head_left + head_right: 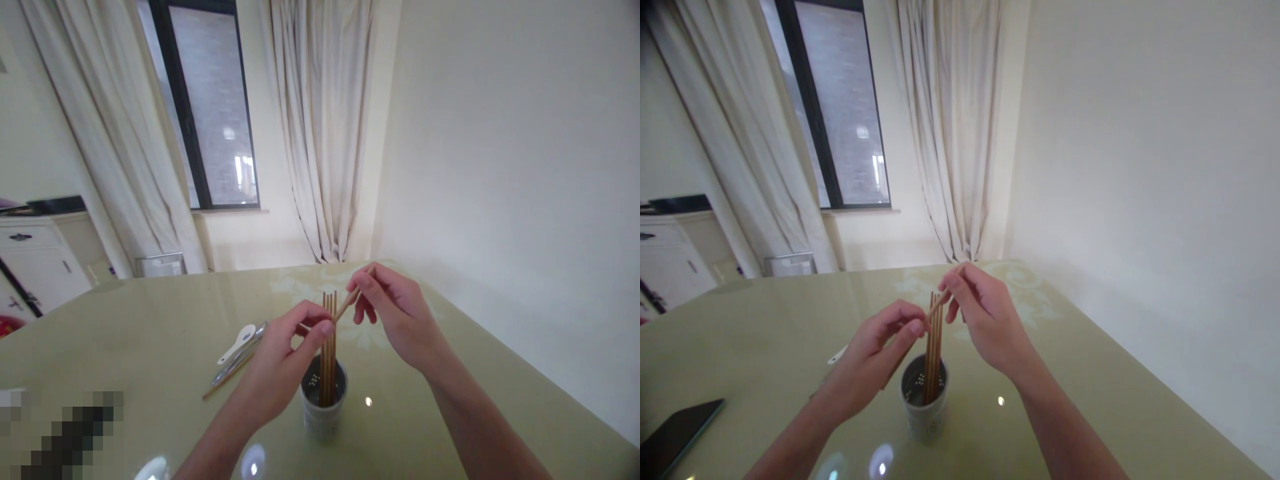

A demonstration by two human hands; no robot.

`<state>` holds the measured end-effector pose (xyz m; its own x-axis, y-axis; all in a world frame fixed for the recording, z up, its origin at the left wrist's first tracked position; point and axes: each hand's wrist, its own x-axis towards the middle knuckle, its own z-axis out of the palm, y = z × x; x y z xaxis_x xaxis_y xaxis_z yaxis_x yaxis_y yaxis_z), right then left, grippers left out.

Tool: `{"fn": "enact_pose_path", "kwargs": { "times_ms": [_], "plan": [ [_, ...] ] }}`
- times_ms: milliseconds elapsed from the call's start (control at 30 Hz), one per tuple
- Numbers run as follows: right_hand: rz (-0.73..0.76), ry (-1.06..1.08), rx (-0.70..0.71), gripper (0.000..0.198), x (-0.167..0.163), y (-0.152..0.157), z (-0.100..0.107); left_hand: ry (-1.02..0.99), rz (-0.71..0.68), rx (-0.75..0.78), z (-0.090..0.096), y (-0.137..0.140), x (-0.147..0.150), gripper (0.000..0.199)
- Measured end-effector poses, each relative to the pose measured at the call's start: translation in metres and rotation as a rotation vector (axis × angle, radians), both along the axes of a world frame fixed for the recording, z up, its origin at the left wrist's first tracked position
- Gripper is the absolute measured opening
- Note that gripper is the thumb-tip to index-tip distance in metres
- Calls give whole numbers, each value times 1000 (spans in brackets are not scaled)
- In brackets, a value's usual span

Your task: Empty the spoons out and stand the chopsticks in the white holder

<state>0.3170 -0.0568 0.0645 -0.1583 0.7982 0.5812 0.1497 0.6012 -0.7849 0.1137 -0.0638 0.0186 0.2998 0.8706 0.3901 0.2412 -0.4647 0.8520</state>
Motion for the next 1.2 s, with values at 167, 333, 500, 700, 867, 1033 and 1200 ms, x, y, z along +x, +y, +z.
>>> {"fn": "enact_pose_path", "kwargs": {
  "times_ms": [167,333,500,700,867,1033,1200],
  "plan": [
    [-121,-10,49,36,23,4,7,-163,153,-134,-35,29,0,40],
    [-140,-185,-13,37,25,11,2,-345,-128,-501,-56,34,10,89],
    [-80,-378,-93,34,14,21,-8,-367,-198,-593,-57,26,19,75],
    [20,-498,-187,15,11,30,-20,-333,-181,-498,-66,36,14,44],
    [-12,-432,-232,4,6,35,-29,-257,-216,-446,-65,39,8,32],
    [-38,-439,-230,2,-2,36,-32,-246,-236,-470,-62,39,7,35],
    [-34,-463,-196,10,-6,35,-33,-230,-217,-457,-62,38,7,37]
  ]
}}
